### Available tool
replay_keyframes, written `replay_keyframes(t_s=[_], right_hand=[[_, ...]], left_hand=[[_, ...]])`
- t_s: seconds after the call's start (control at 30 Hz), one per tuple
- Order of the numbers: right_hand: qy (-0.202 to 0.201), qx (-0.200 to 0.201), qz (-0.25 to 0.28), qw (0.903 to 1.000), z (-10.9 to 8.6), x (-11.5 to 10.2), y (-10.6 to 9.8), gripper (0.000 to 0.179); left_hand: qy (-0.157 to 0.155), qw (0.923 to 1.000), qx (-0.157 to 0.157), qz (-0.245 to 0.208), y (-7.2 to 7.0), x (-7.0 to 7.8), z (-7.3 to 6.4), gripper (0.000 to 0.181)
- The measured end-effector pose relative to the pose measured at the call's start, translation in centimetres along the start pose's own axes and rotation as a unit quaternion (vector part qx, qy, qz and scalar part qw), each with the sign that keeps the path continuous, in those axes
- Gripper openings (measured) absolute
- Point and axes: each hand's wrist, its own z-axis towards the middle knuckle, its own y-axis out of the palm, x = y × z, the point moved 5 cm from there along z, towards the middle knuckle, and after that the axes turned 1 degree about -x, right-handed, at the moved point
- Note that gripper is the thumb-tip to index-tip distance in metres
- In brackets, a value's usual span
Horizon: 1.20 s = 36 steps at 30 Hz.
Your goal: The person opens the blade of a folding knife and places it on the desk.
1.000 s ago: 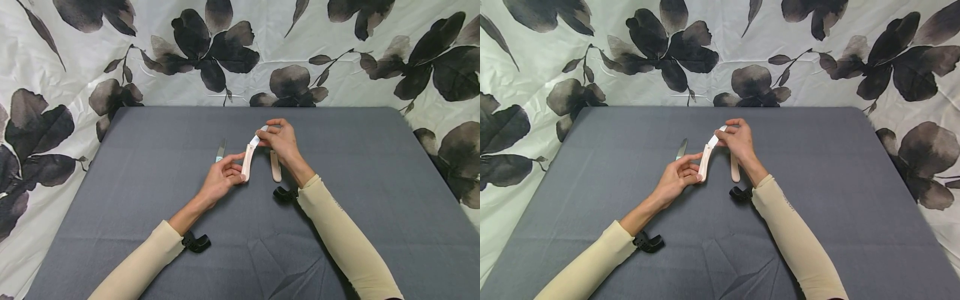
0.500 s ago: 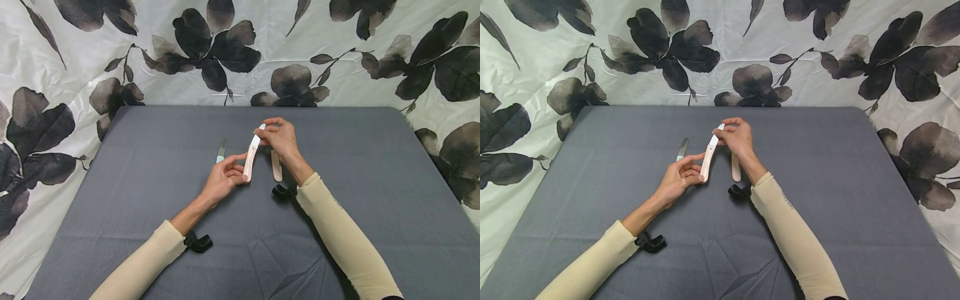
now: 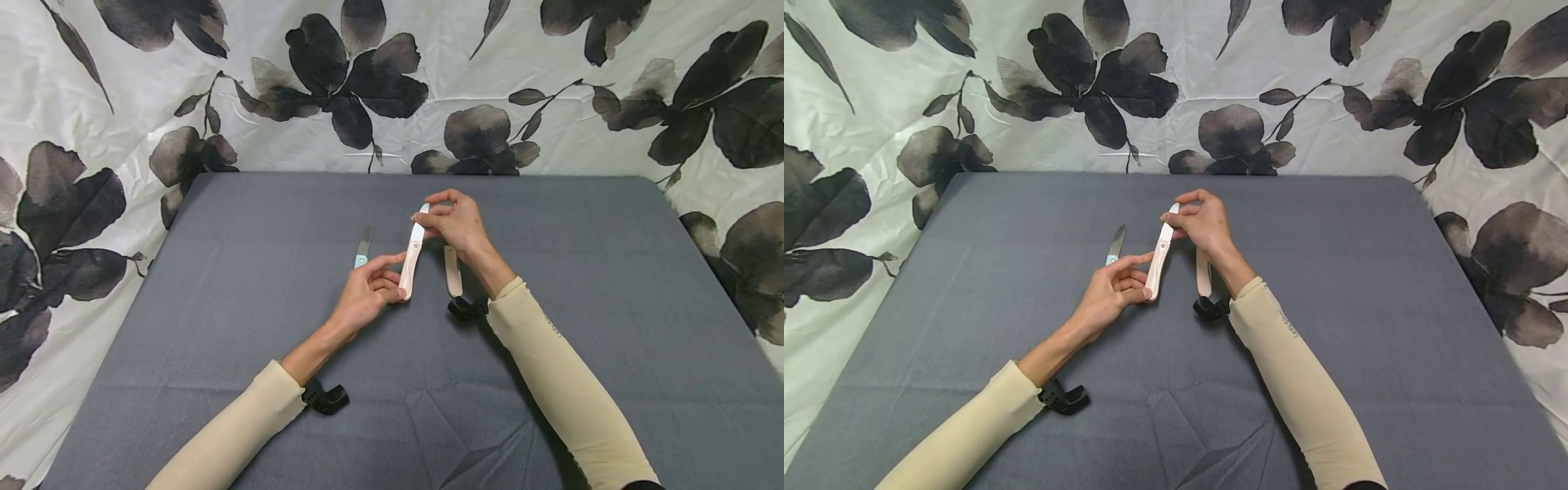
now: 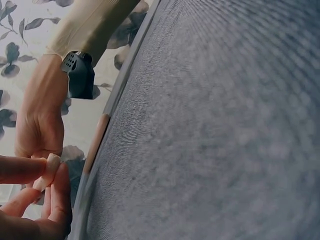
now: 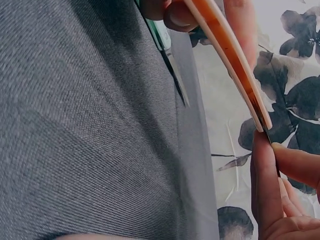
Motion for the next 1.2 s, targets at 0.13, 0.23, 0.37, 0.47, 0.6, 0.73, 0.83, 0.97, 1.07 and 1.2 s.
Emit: replay_keyframes(t_s=[0.13, 0.23, 0.37, 0.47, 0.6, 0.73, 0.83, 0.97, 1.07, 1.2], right_hand=[[-0.007, -0.019, 0.003, 0.9998, 0.1, 0.2, 0.2, 0.050], [-0.005, -0.028, -0.011, 0.9995, 0.1, 0.6, 0.4, 0.050], [0.005, -0.036, -0.033, 0.9988, 0.1, 1.1, 0.6, 0.051], [0.001, -0.037, -0.045, 0.9983, 0.1, 1.2, 0.6, 0.051], [-0.002, -0.033, -0.059, 0.9977, 0.1, 1.3, 0.5, 0.050], [-0.001, -0.036, -0.071, 0.9968, 0.0, 1.4, 0.4, 0.051], [-0.004, -0.041, -0.074, 0.9964, -0.1, 1.4, 0.6, 0.051], [-0.001, -0.050, -0.079, 0.9956, 0.0, 1.6, 0.8, 0.049], [0.001, -0.050, -0.094, 0.9943, 0.1, 1.7, 0.9, 0.050], [-0.003, -0.043, -0.118, 0.9921, 0.3, 1.3, 1.0, 0.051]], left_hand=[[0.003, 0.9999, 0.002, 0.012, 0.3, 0.0, -0.1, 0.063], [0.001, 0.9997, 0.002, 0.024, 0.7, 0.1, -0.3, 0.062], [0.002, 0.9990, 0.010, 0.043, 0.9, 0.3, -0.4, 0.062], [0.006, 0.9981, 0.020, 0.058, 0.9, 0.4, -0.3, 0.063], [0.004, 0.9960, 0.018, 0.088, 0.8, 0.4, -0.3, 0.064], [0.002, 0.9923, 0.006, 0.124, 0.9, 0.3, -0.3, 0.067], [0.011, 0.9876, -0.001, 0.157, 0.8, 0.3, -0.4, 0.074], [0.032, 0.9738, 0.001, 0.225, 0.7, 0.4, -0.4, 0.080], [0.051, 0.9603, 0.010, 0.274, 0.7, 0.8, -0.4, 0.079], [0.069, 0.9422, 0.025, 0.327, 0.8, 1.4, -0.4, 0.076]])
